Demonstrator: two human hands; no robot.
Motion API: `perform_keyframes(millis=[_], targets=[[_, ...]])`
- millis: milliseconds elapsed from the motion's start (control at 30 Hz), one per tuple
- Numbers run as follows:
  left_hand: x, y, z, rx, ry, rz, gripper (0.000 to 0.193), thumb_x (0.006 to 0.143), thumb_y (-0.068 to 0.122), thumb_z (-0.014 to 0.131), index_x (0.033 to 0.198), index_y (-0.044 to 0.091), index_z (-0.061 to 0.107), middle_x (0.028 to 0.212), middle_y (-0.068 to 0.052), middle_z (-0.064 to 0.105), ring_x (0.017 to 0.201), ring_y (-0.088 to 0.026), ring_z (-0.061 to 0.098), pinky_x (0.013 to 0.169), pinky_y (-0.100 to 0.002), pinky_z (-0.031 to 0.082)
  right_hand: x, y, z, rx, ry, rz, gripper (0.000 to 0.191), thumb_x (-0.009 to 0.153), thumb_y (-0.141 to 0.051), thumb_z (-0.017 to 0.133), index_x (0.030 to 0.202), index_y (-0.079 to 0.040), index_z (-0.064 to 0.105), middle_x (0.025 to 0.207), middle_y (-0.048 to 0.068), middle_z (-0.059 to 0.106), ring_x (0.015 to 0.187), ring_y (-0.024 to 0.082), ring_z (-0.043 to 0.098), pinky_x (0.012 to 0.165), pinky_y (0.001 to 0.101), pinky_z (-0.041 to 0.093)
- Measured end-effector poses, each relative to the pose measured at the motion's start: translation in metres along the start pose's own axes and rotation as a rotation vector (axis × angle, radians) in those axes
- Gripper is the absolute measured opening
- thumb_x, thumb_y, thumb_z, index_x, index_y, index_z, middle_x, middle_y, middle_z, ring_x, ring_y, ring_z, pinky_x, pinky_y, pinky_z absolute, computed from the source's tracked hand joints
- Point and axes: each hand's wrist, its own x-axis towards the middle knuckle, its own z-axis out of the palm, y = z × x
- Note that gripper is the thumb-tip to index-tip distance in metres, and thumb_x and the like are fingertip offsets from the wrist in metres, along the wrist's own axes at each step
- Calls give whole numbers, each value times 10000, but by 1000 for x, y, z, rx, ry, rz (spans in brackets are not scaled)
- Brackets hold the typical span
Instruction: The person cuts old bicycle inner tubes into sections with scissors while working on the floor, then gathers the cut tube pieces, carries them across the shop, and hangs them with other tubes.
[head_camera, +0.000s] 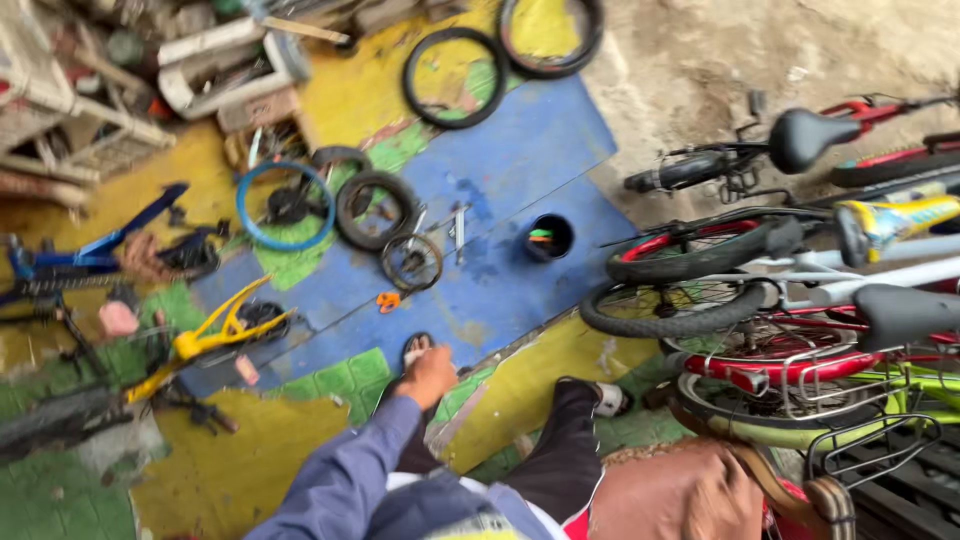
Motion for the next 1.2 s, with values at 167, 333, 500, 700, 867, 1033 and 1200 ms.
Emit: perform_keyframes(millis=[167, 333, 500, 700, 867, 1033, 1200], targets=[[-8, -112, -41, -200, -153, -495, 254, 843, 280, 704, 1051, 135, 717, 1149, -185, 717, 1090, -405, 688, 918, -498, 574, 6, -81, 116, -6, 84, -94, 240, 1025, -139, 695, 1228, -12, 714, 1093, 106, 736, 935, 153, 677, 844, 281, 533], [-18, -174, -60, -309, -86, -609, 205, 866, 289, 683, 1013, 163, 749, 1137, -173, 740, 1085, -409, 689, 936, -483, 564, 25, -139, 173, -78, -71, -260, 224, 1002, -182, 691, 1187, -65, 738, 1042, 109, 759, 910, 169, 720, 821, 302, 569], [-14, -194, -66, -321, -7, -659, 206, 864, 304, 682, 990, 154, 744, 1127, -161, 743, 1088, -406, 686, 919, -498, 565, 51, -178, 233, -225, -216, -304, 216, 970, -216, 705, 1116, -69, 764, 890, 120, 760, 790, 210, 712, 765, 335, 554], [-13, -197, -71, -397, 5, -741, 208, 842, 335, 724, 961, 165, 736, 1099, -164, 738, 1073, -400, 689, 925, -492, 560, 59, -215, 288, -160, -503, -264, 210, 921, -233, 686, 1020, -64, 760, 822, 109, 774, 763, 206, 767, 746, 333, 578], [7, -193, -75, -384, 42, -674, 190, 825, 312, 730, 926, 151, 737, 1104, -125, 752, 1091, -372, 688, 923, -475, 563, 56, -257, 332, -198, -623, -304, 220, 904, -240, 680, 1003, -62, 766, 784, 104, 780, 746, 199, 774, 731, 322, 586], [23, -202, -75, -458, 2, -657, 237, 831, 298, 727, 1027, 165, 706, 1121, -141, 728, 1076, -392, 668, 897, -488, 552, 39, -276, 368, -212, -674, -252, 223, 905, -232, 684, 1000, -46, 763, 774, 118, 776, 725, 207, 774, 724, 329, 586], [14, -227, -79, -529, -44, -631, 256, 843, 319, 720, 994, 113, 714, 1094, -178, 734, 1062, -399, 687, 912, -479, 571, 6, -293, 388, -307, -732, -310, 236, 915, -265, 664, 943, -56, 769, 802, 149, 764, 721, 248, 773, 694, 354, 589]])
